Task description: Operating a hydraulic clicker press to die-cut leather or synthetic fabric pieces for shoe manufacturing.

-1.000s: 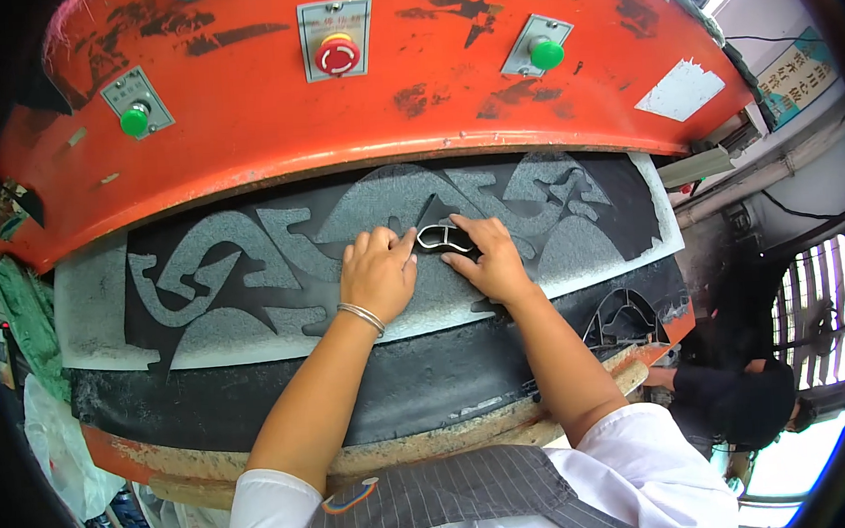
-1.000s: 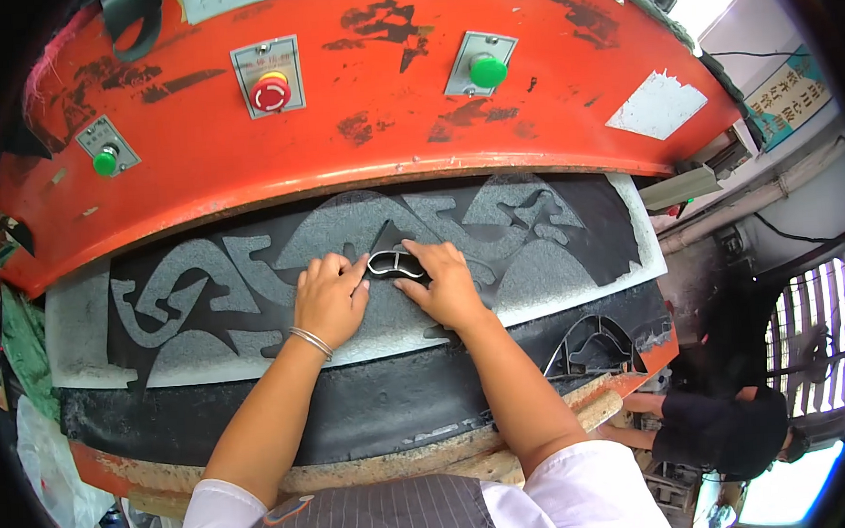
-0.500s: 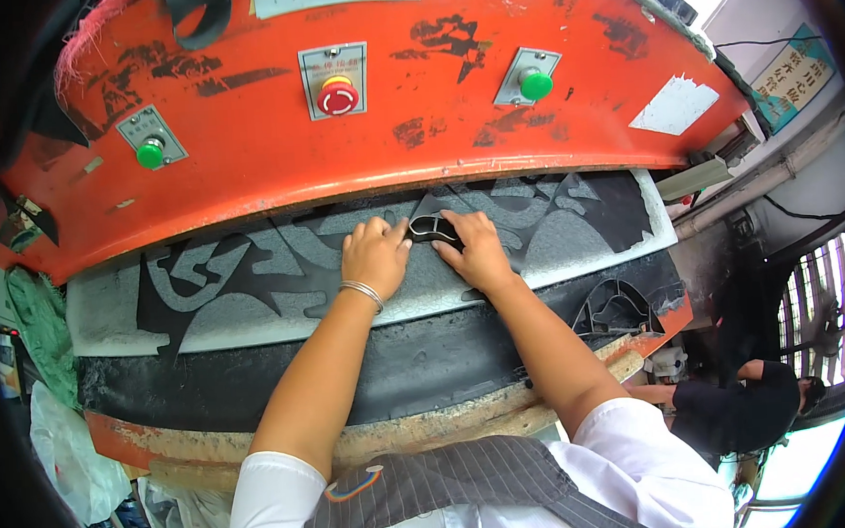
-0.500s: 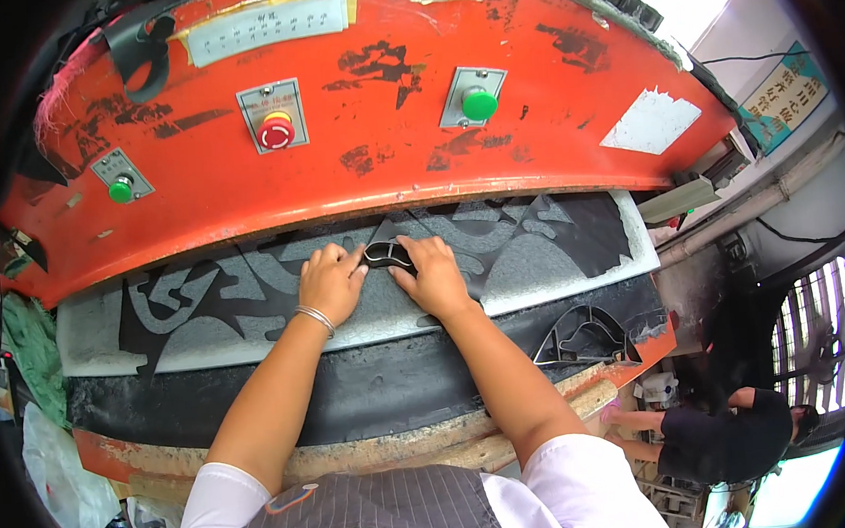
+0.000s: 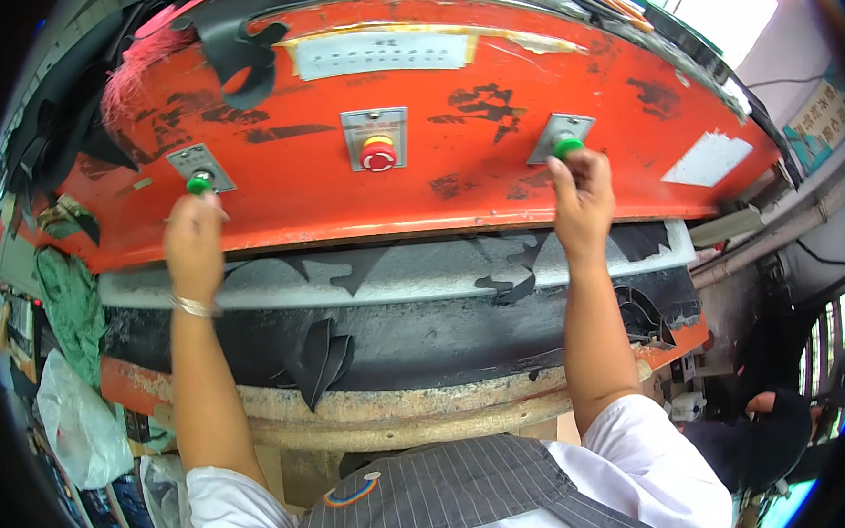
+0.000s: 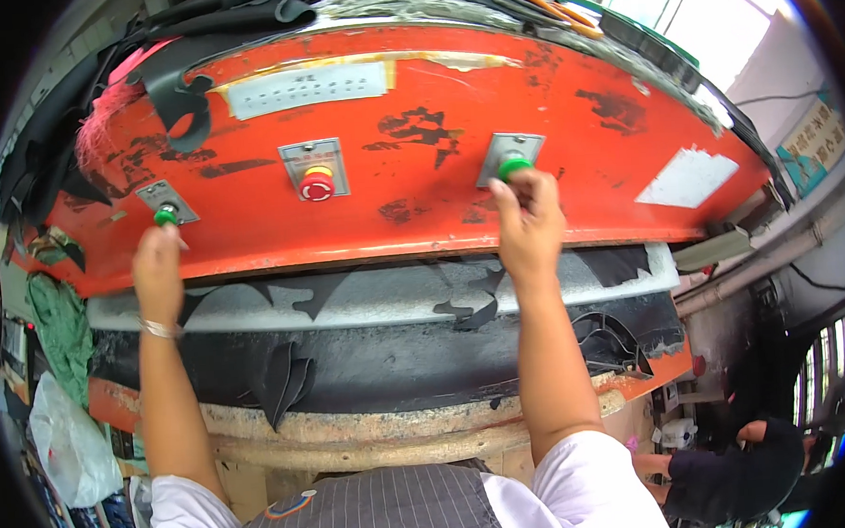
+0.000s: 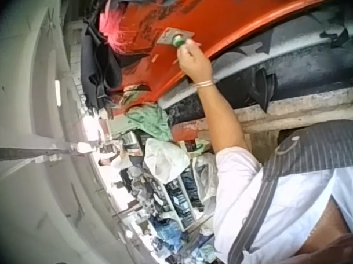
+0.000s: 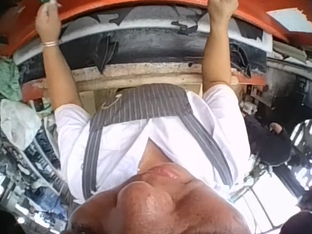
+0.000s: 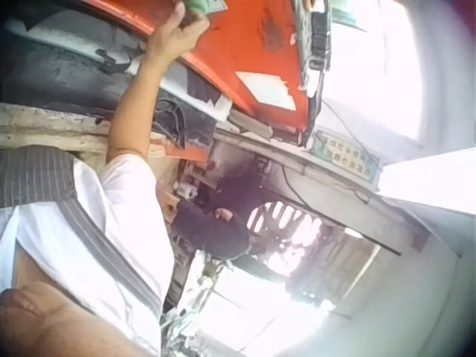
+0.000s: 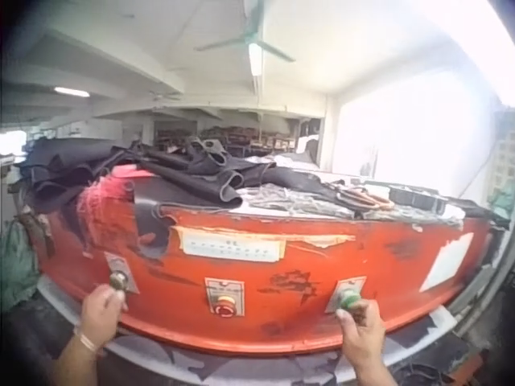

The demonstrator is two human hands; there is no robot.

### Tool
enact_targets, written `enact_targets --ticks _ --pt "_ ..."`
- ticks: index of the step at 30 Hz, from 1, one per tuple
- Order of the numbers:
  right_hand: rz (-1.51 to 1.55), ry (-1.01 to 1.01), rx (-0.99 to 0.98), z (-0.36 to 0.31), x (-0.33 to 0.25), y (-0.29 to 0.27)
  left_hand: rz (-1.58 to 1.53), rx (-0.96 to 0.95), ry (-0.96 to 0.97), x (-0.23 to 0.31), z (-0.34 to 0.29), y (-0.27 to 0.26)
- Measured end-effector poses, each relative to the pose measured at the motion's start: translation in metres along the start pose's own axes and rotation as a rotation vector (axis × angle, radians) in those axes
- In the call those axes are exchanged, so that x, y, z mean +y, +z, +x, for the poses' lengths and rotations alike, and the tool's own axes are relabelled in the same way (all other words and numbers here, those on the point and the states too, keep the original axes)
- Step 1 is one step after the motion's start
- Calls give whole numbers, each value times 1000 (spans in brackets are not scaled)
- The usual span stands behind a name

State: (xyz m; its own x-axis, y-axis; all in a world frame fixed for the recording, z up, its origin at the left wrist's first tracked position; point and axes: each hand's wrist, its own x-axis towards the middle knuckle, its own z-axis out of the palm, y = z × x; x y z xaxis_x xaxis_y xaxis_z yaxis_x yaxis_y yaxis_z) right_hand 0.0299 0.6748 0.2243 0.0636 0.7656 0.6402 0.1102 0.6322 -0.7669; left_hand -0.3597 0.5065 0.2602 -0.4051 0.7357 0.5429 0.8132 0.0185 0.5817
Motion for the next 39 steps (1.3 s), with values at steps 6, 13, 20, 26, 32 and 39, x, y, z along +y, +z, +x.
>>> enact_targets --ticks 6,13,20,26,32,39 --pt "-265 232 -170 -37 -5 -32 -38 -915 -97 51 -205 -9" --pt "-724 445 -515 -76 7 -1 35 -608 -29 67 -277 9" --pt "-990 181 -479 -115 46 49 -15 -924 49 1 -291 9" --pt "-917 -116 -216 -161 68 64 -533 -1107 49 -79 -261 -42" --pt "-647 77 -105 -195 -26 186 -105 -285 -73 -223 -140 -95" --pt "-391 -18 -706 -284 -73 415 79 -27 29 -328 -127 -55"
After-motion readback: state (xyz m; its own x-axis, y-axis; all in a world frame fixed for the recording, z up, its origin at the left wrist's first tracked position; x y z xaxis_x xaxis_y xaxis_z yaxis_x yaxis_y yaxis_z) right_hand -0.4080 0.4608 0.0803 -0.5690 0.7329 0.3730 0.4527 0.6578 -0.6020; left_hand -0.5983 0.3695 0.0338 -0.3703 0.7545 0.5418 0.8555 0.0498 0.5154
